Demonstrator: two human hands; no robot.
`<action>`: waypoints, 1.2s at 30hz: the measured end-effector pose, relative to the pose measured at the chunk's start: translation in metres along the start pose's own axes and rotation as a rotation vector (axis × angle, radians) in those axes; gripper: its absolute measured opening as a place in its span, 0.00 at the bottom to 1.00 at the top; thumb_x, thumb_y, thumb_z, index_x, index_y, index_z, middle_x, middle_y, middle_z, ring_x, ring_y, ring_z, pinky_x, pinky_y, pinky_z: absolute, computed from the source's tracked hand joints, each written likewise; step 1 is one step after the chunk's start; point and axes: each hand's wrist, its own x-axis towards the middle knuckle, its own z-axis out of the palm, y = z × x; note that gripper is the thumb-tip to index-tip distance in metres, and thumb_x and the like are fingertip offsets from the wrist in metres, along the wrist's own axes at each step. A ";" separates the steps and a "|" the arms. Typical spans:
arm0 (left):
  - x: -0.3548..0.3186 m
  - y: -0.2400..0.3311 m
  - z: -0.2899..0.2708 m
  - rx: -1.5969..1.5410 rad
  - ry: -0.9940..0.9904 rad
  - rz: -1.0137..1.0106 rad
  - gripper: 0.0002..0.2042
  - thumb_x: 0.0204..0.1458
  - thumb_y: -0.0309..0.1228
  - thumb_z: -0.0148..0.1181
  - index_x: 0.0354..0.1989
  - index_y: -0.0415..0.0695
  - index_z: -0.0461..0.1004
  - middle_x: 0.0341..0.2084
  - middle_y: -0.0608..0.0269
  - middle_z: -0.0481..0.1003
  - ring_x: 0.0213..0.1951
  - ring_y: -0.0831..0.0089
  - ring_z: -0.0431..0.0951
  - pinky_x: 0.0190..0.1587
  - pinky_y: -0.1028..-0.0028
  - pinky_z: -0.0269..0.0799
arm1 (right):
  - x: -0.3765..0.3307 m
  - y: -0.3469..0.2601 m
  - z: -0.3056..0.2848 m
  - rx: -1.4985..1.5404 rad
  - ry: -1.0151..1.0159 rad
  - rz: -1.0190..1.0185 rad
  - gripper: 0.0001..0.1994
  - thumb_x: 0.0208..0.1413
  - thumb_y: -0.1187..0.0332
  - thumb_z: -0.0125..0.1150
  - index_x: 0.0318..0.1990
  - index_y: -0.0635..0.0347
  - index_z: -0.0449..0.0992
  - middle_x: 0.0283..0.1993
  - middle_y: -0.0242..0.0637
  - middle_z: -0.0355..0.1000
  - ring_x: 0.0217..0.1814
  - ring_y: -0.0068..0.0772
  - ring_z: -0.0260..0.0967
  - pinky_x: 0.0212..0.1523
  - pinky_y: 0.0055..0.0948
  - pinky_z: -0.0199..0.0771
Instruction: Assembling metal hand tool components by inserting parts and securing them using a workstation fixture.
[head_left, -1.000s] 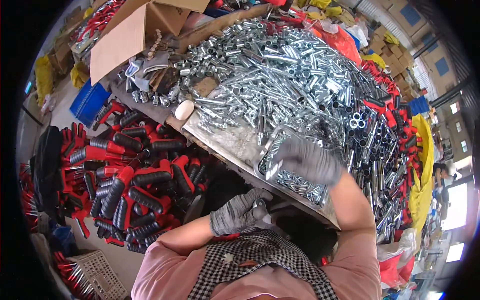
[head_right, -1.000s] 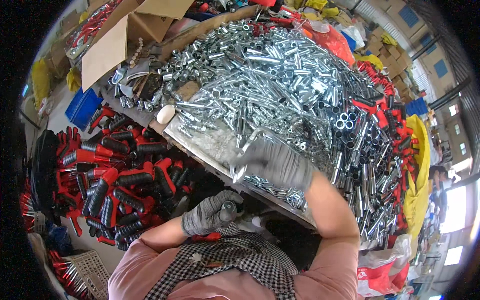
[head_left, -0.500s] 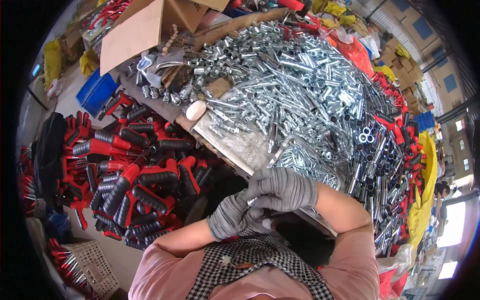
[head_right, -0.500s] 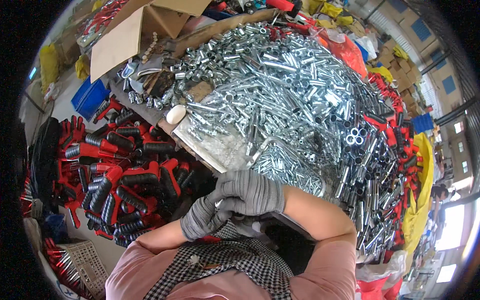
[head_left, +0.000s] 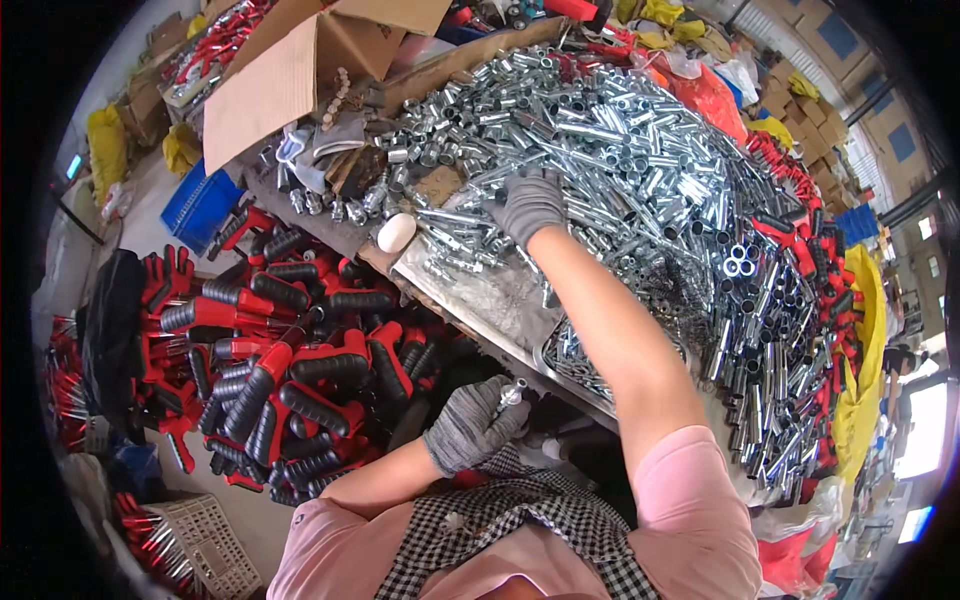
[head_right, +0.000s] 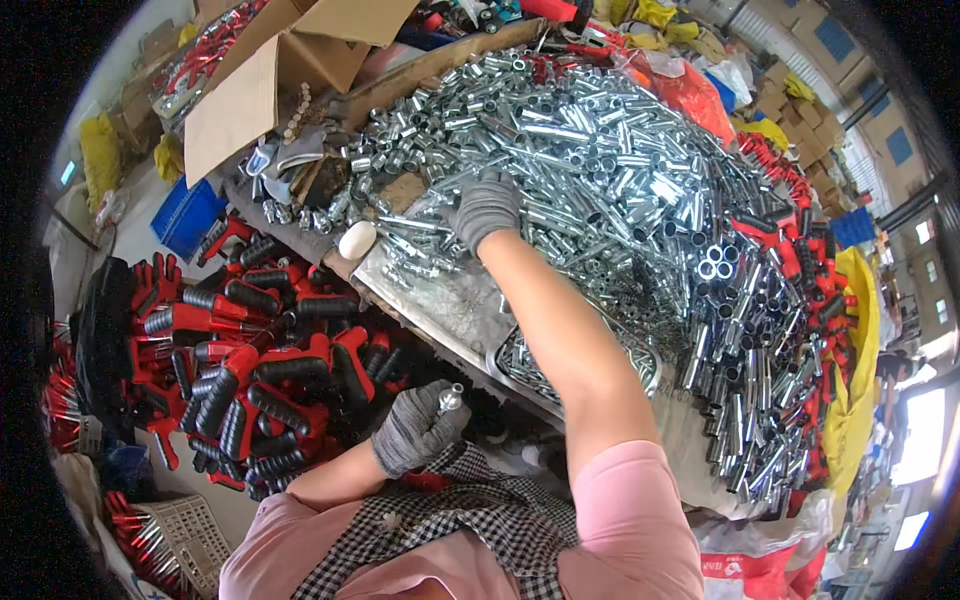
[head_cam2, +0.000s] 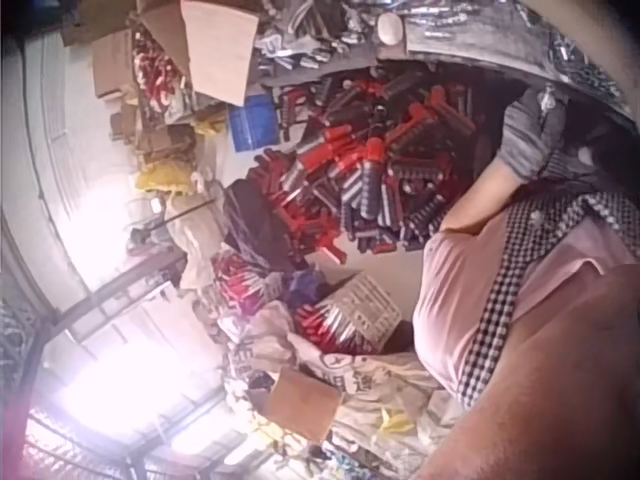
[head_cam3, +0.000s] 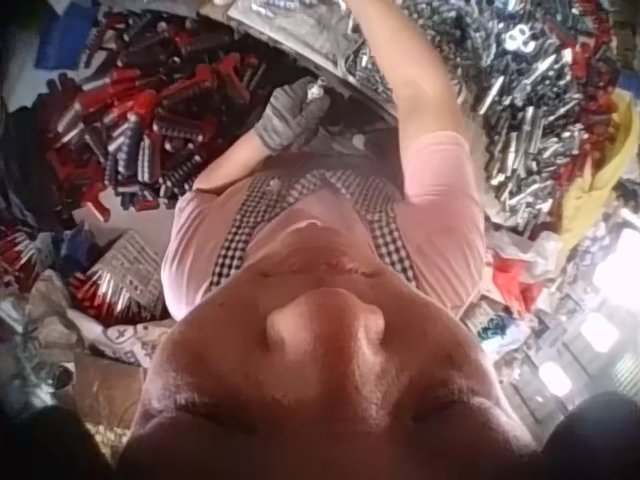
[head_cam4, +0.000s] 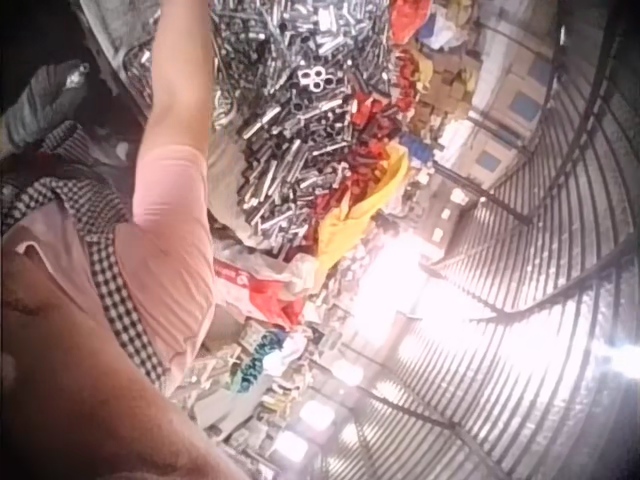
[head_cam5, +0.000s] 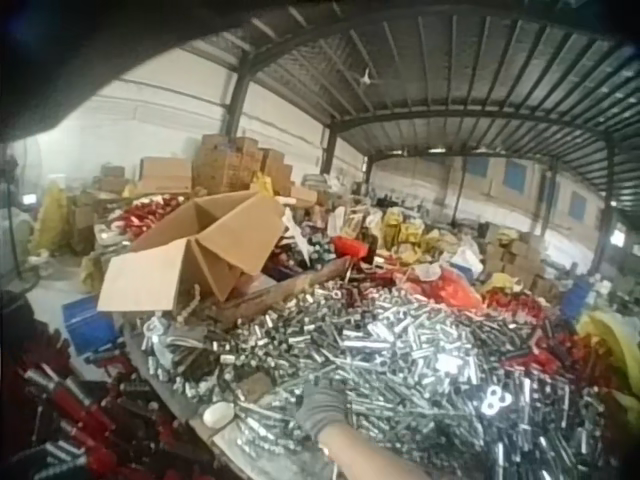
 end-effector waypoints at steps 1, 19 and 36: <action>0.000 -0.006 0.003 -0.113 -0.057 -0.016 0.07 0.55 0.29 0.54 0.33 0.38 0.69 0.20 0.60 0.72 0.23 0.69 0.73 0.28 0.71 0.69 | 0.011 0.002 0.011 0.058 -0.074 0.047 0.31 0.46 0.43 0.59 0.50 0.59 0.75 0.59 0.49 0.62 0.64 0.45 0.57 0.66 0.46 0.48; -0.015 -0.030 0.053 -0.173 -0.318 0.103 0.18 0.53 0.38 0.60 0.46 0.39 0.71 0.32 0.52 0.75 0.33 0.59 0.76 0.38 0.67 0.71 | -0.236 0.092 -0.157 0.731 -0.603 -0.432 0.18 0.46 0.58 0.67 0.42 0.57 0.75 0.33 0.41 0.76 0.34 0.39 0.75 0.38 0.34 0.75; -0.027 -0.011 0.093 -0.234 -0.406 0.116 0.15 0.51 0.36 0.62 0.43 0.39 0.72 0.33 0.55 0.76 0.36 0.62 0.78 0.41 0.69 0.72 | -0.329 0.106 -0.172 0.455 -0.052 -0.378 0.29 0.45 0.52 0.66 0.52 0.60 0.72 0.36 0.42 0.73 0.33 0.42 0.73 0.34 0.35 0.70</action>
